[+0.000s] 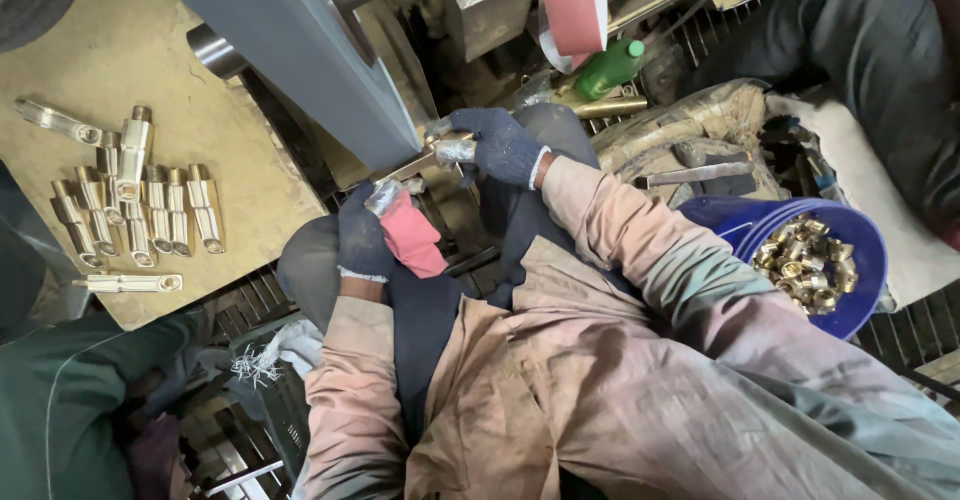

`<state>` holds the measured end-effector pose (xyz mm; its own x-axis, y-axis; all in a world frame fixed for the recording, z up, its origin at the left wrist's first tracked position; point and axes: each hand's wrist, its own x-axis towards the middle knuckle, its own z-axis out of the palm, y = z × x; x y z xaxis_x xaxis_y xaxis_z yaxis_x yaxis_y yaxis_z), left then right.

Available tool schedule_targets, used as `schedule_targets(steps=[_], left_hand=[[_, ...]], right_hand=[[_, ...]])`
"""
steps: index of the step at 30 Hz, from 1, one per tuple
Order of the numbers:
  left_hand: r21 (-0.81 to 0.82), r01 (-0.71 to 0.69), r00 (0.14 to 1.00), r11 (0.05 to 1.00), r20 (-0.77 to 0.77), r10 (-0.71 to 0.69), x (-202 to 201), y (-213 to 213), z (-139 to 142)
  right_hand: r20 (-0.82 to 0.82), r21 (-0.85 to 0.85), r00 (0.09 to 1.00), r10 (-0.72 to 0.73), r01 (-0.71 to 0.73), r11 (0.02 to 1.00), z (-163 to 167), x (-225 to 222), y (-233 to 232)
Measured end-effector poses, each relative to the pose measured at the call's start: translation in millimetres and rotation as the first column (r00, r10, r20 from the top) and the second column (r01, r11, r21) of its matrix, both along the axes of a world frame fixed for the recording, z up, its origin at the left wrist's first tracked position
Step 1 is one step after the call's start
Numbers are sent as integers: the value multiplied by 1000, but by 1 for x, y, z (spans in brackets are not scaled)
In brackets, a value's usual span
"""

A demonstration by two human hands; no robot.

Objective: The person sits on the floor and repeatedly presses small brass-colored metal parts against a rotating grinding wheel to smooth their surfaces. They handle the parts one at a time, rotating them in gloved hands, and place the finished pieces on a nearby wooden board.

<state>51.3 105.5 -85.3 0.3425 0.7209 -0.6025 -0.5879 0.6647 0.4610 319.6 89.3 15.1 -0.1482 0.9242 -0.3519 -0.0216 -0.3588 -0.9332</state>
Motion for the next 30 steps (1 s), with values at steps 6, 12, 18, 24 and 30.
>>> schedule_targets(steps=[6, 12, 18, 24, 30], left_hand=[[246, 38, 986, 969, -167, 4, 3, -6, -6], [29, -28, 998, 999, -47, 29, 4, -7, 1], [403, 183, 950, 897, -306, -56, 3, -28, 18], [592, 349, 894, 727, -444, -68, 5, -33, 17], [575, 287, 907, 766, -421, -24, 10, -21, 6]], right_hand=[[54, 3, 998, 12, -13, 1000, -5, -2, 6], [-25, -99, 998, 53, -56, 993, 6, 0, -4], [419, 125, 840, 343, -428, 895, 9, 2, -42], [553, 243, 749, 365, -564, 789, -20, -19, -44], [514, 235, 802, 303, -471, 850, -43, -37, -36]])
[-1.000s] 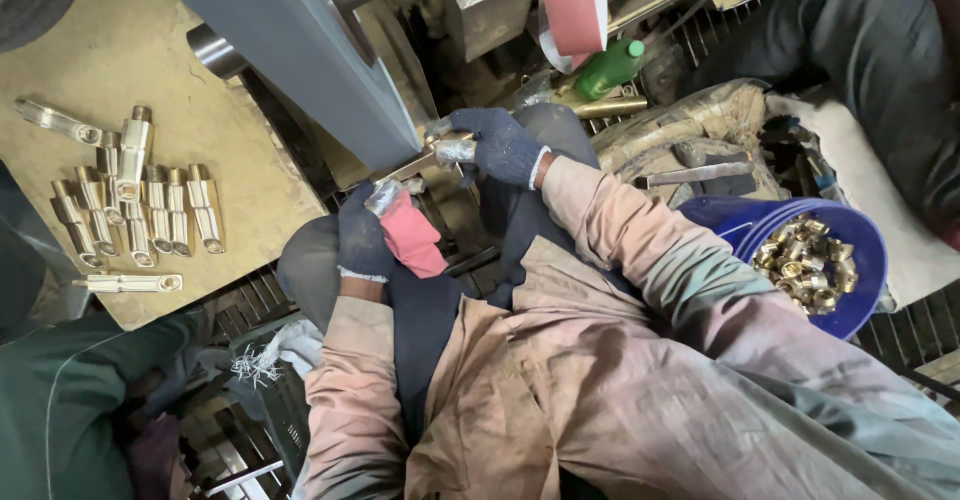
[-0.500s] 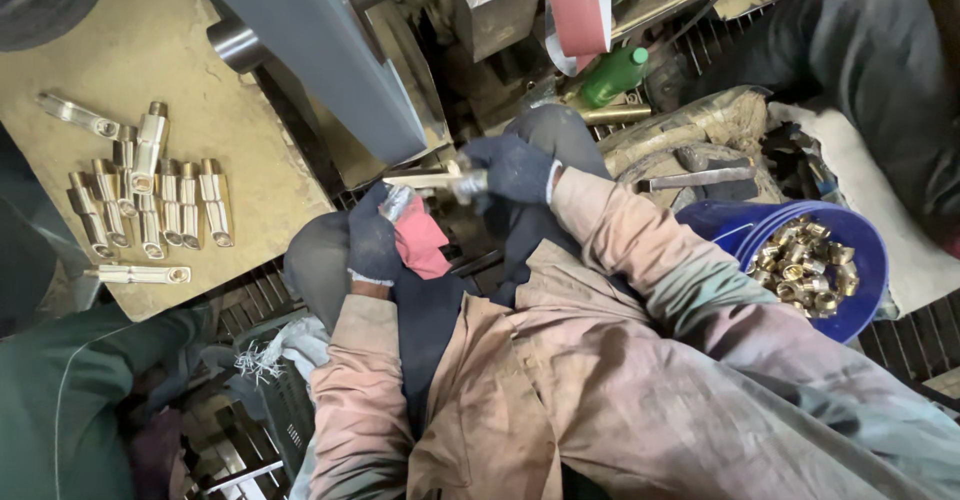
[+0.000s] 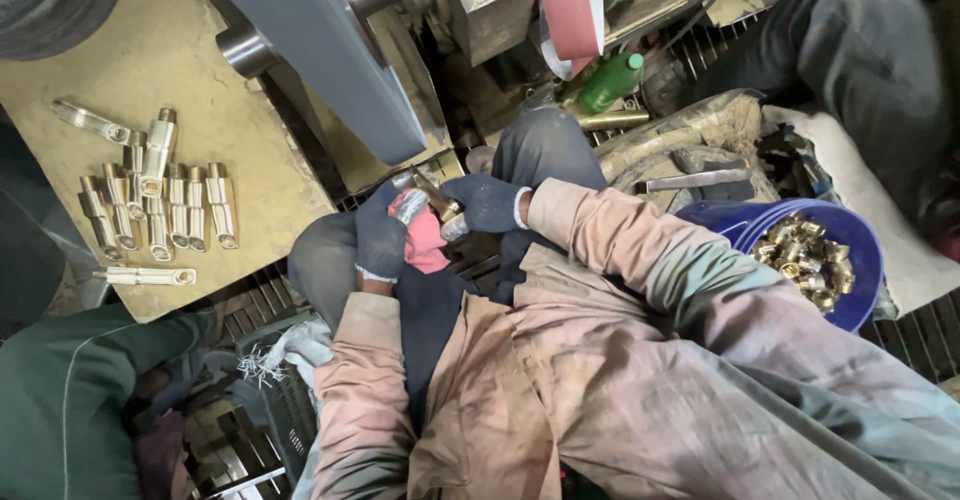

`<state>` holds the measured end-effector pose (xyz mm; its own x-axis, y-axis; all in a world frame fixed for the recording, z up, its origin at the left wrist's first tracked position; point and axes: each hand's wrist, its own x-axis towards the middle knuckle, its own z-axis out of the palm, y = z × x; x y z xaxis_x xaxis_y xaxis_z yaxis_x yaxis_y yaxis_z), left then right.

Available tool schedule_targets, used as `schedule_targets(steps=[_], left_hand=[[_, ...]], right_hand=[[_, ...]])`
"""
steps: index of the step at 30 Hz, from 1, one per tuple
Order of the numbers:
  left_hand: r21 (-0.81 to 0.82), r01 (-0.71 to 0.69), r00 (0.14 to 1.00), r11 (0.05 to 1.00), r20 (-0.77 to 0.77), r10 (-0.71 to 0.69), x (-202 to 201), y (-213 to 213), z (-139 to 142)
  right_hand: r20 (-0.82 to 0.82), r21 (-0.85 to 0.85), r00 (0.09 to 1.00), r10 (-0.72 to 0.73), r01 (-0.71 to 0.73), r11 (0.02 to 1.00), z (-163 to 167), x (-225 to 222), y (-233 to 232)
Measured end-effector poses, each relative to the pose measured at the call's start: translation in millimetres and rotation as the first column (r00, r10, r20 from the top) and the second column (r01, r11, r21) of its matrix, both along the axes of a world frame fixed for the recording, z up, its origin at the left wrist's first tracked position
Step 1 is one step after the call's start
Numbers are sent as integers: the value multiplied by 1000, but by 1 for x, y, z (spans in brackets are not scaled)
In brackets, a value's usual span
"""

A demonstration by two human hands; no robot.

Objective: The person sits on the floor and repeatedly presses small brass-colored metal parts against a rotating grinding wheel to smooth their surfaces. They handle the parts one at a time, rotating them in gloved hands, and place the finished pieces on a nearby wooden board.

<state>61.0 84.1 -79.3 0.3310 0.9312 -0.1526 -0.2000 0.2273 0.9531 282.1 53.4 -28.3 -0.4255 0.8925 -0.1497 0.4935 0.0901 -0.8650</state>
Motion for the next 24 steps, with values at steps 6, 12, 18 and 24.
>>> schedule_targets(steps=[6, 12, 18, 24], left_hand=[[55, -22, 989, 998, -146, 30, 4, 7, 0], [77, 3, 966, 997, -259, 17, 2, 7, 0], [49, -34, 947, 998, -317, 48, 1, 9, -7], [-56, -66, 964, 996, -262, 49, 4, 12, -10]], right_hand=[[-34, -50, 999, -24, 23, 999, 0, -6, 4], [-127, 117, 992, 2, 13, 993, -2, -8, 3], [-105, 107, 994, 22, -10, 994, -10, -10, 7], [-69, 118, 996, 62, -54, 992, -7, -9, 11]])
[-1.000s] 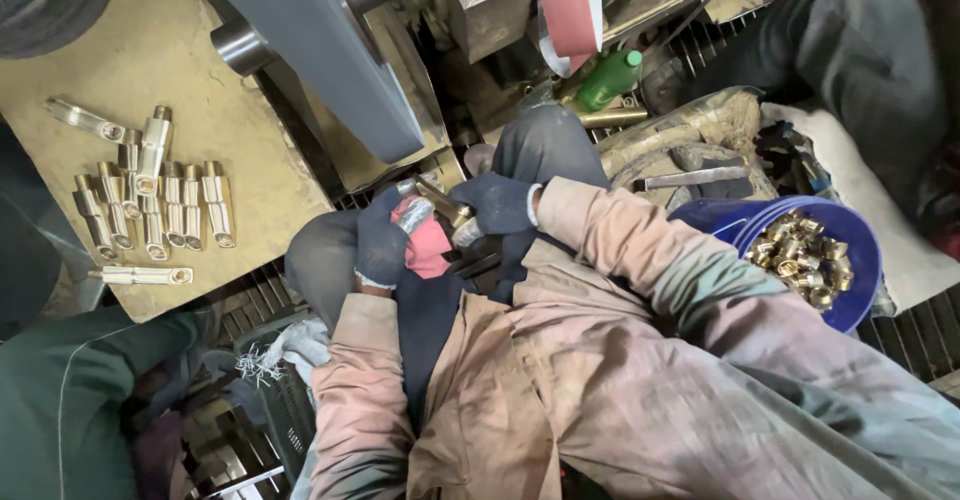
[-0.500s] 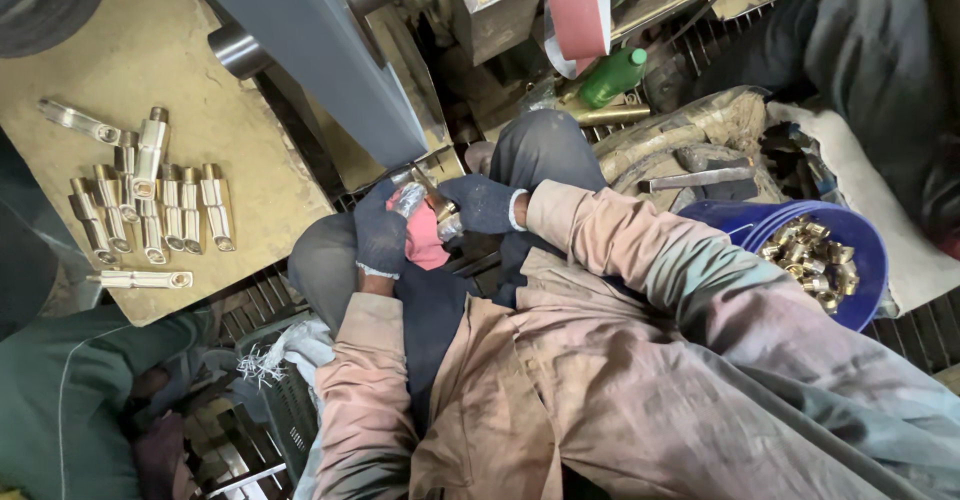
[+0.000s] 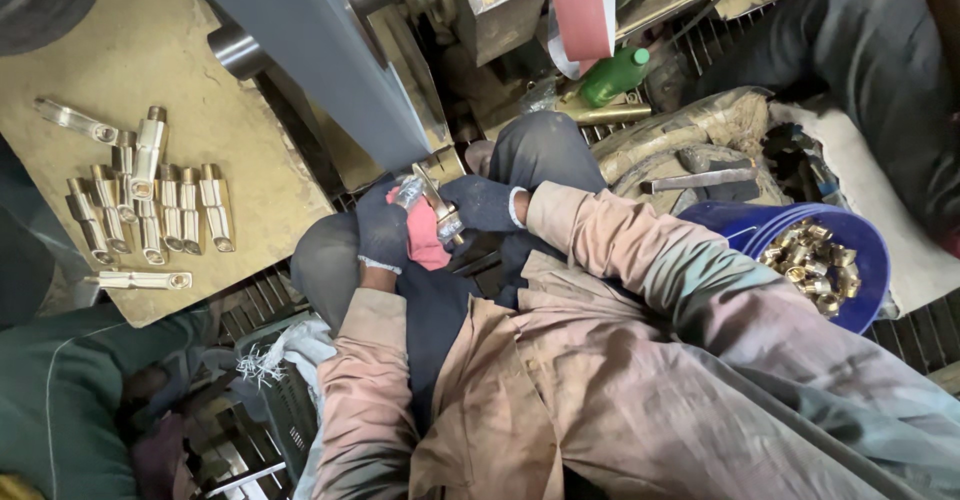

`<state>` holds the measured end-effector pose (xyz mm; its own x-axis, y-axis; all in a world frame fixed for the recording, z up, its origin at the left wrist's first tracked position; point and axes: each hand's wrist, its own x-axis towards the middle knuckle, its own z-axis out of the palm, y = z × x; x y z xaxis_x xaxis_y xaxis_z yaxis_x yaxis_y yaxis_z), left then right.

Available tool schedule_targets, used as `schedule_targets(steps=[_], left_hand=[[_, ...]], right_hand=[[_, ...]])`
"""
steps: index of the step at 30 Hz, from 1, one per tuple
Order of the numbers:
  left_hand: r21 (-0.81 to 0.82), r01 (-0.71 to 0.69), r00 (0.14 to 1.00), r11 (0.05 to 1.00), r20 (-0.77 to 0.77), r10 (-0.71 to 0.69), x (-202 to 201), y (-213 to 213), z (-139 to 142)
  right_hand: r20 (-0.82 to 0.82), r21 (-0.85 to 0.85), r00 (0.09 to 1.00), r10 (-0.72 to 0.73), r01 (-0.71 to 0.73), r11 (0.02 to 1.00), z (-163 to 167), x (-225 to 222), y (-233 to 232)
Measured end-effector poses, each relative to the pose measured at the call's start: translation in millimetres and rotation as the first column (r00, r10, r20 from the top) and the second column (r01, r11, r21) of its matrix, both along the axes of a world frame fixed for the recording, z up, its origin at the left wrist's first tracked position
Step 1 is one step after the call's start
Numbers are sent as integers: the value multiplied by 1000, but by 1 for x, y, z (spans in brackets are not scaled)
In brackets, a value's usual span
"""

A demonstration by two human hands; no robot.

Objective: The person sits on the floor and repeatedly presses small brass-colored metal parts against a rotating grinding wheel to smooth their surfaces. They handle the parts one at a time, rotating them in gloved hands, and place the finished pieces on a nearby wooden board.

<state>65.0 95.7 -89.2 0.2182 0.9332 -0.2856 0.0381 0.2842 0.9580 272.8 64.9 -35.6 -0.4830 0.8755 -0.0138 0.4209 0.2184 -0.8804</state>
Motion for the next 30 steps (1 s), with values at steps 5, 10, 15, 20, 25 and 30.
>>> schedule_targets(steps=[5, 10, 15, 20, 25, 30], left_hand=[[39, 7, 997, 999, 81, -10, 7, -2, 24], [165, 158, 987, 974, 6, -162, -3, -39, 71], [348, 225, 960, 910, -241, -145, -11, -87, 87], [592, 184, 925, 785, -373, 65, -7, -115, 108], [579, 326, 816, 748, -571, 86, -8, -126, 167], [651, 259, 802, 713, -557, 217, -21, -130, 206]], right_hand=[[3, -34, 1000, -8, 8, 999, 14, 5, -5], [-16, -154, 1000, 12, -14, 988, 31, 20, -33], [-30, 27, 997, 76, -76, 997, 35, 16, -56], [-90, 137, 984, 151, -138, 981, 47, 6, -63], [-307, 98, 919, 247, -228, 969, 68, -4, -63], [-120, 33, 978, 169, -166, 986, 73, -6, -62]])
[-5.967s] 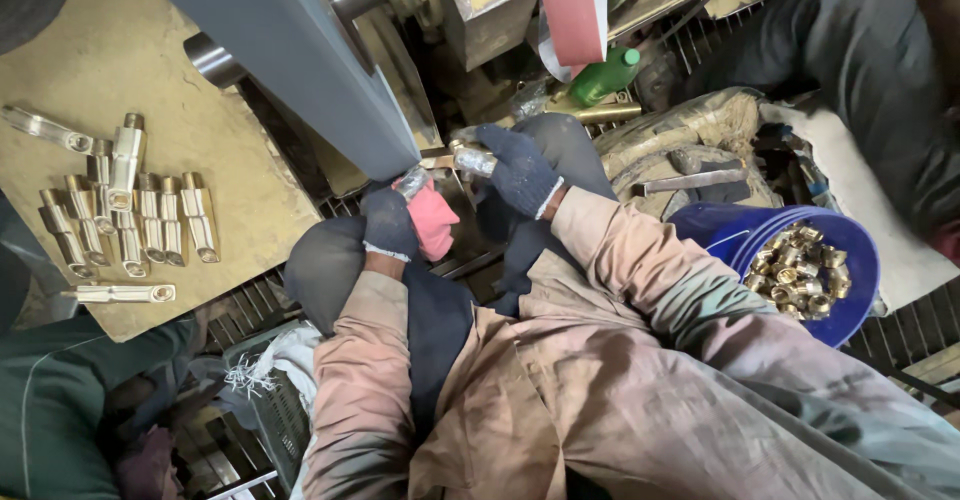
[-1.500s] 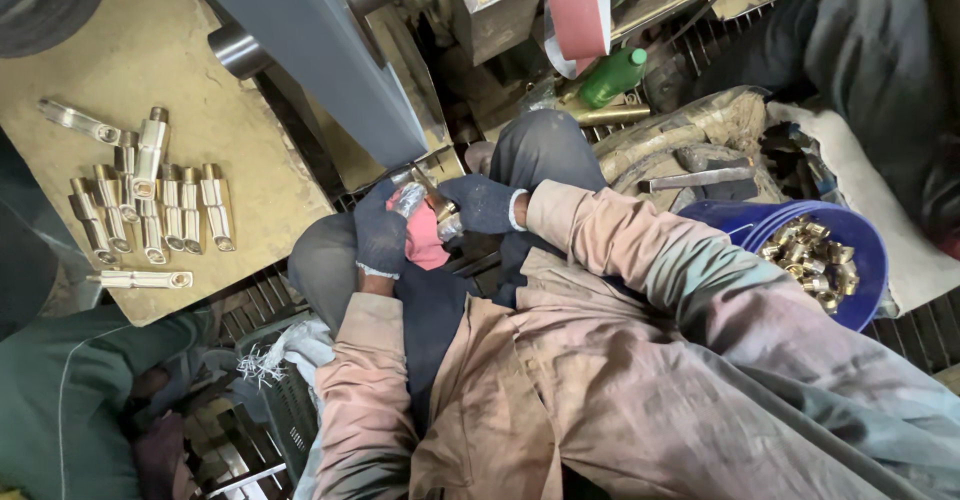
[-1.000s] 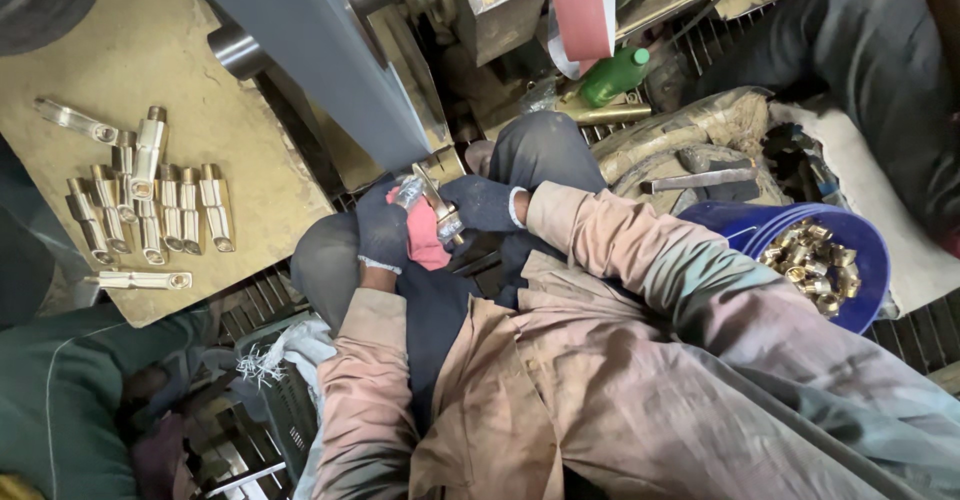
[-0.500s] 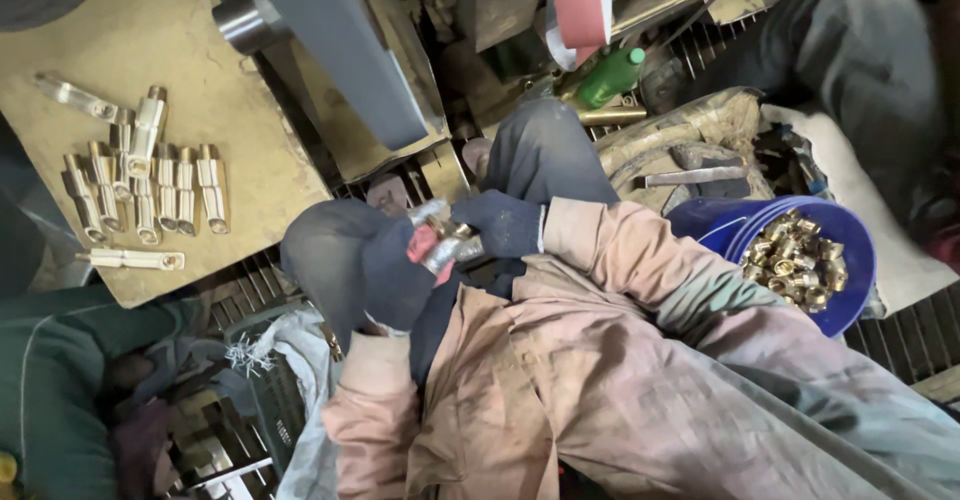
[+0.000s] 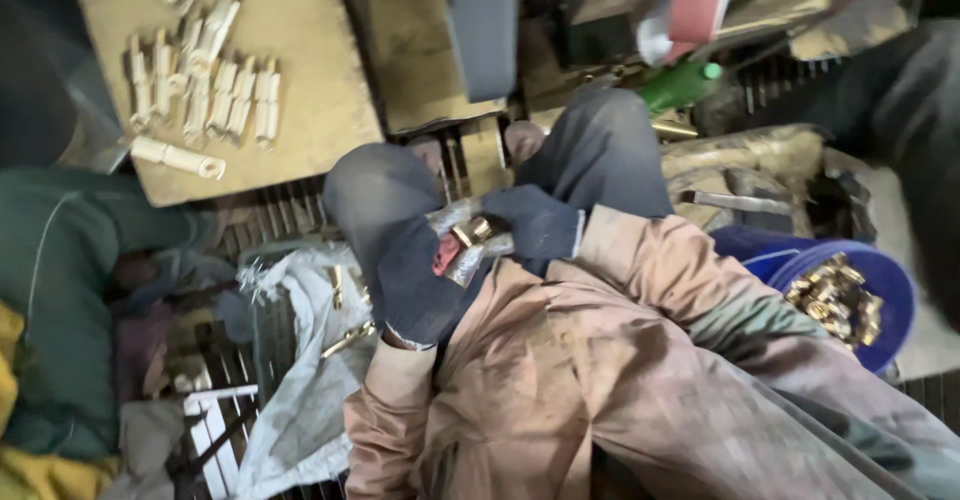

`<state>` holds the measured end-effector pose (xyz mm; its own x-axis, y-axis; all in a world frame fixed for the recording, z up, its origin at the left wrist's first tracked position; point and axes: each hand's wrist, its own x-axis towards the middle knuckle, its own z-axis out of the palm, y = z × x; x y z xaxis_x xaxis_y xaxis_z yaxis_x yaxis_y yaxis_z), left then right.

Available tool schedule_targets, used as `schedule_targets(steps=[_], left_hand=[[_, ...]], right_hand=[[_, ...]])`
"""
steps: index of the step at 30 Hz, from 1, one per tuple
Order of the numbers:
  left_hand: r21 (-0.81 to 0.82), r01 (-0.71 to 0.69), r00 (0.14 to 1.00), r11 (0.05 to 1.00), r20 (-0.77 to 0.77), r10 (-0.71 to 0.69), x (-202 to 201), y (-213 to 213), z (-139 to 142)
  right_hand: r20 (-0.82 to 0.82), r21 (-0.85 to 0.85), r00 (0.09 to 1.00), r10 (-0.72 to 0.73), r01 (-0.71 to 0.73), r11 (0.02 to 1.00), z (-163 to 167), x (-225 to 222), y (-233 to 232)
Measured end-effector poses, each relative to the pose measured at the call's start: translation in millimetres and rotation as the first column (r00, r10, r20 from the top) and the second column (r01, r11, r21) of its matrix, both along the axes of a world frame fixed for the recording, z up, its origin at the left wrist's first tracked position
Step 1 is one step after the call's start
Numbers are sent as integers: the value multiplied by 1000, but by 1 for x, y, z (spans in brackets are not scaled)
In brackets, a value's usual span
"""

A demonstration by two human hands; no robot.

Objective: The person sits on the floor and repeatedly presses small brass-colored metal parts against a rotating grinding wheel to smooth their surfaces. They handle the parts one at a time, rotating them in gloved hands, and place the finished pieces on a nearby wooden board.

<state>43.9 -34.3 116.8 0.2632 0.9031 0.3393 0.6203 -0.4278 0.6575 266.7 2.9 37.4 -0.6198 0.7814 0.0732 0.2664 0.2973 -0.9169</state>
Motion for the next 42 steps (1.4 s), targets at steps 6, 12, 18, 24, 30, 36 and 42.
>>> schedule_targets(steps=[6, 12, 18, 24, 30, 36, 42], left_hand=[[-612, -235, 601, 755, 519, 608, -50, -23, -14], [-433, -700, 473, 568, 314, 823, -171, -39, -95], [-394, -880, 341, 268, -130, 931, -207, -79, -213], [-564, -818, 319, 113, -281, 905, -164, -132, -265], [-675, -688, 645, 266, -737, -201, -144, -146, -277], [-676, -683, 637, 278, -737, -228, -136, -144, -289], [-767, -628, 725, 133, -639, -257, -139, -130, -294]], right_hand=[[151, -227, 985, -86, 120, 967, -13, 17, 9], [115, -281, 982, -153, 180, 943, -16, 26, 15], [195, -211, 971, -140, 180, 961, -9, 24, 14], [194, -158, 974, -119, 151, 976, -3, 24, 17], [225, -155, 970, -97, 134, 979, -4, 23, 18], [272, -162, 959, -83, 130, 978, -2, 21, 20], [321, -103, 945, -66, 104, 989, -3, 20, 23]])
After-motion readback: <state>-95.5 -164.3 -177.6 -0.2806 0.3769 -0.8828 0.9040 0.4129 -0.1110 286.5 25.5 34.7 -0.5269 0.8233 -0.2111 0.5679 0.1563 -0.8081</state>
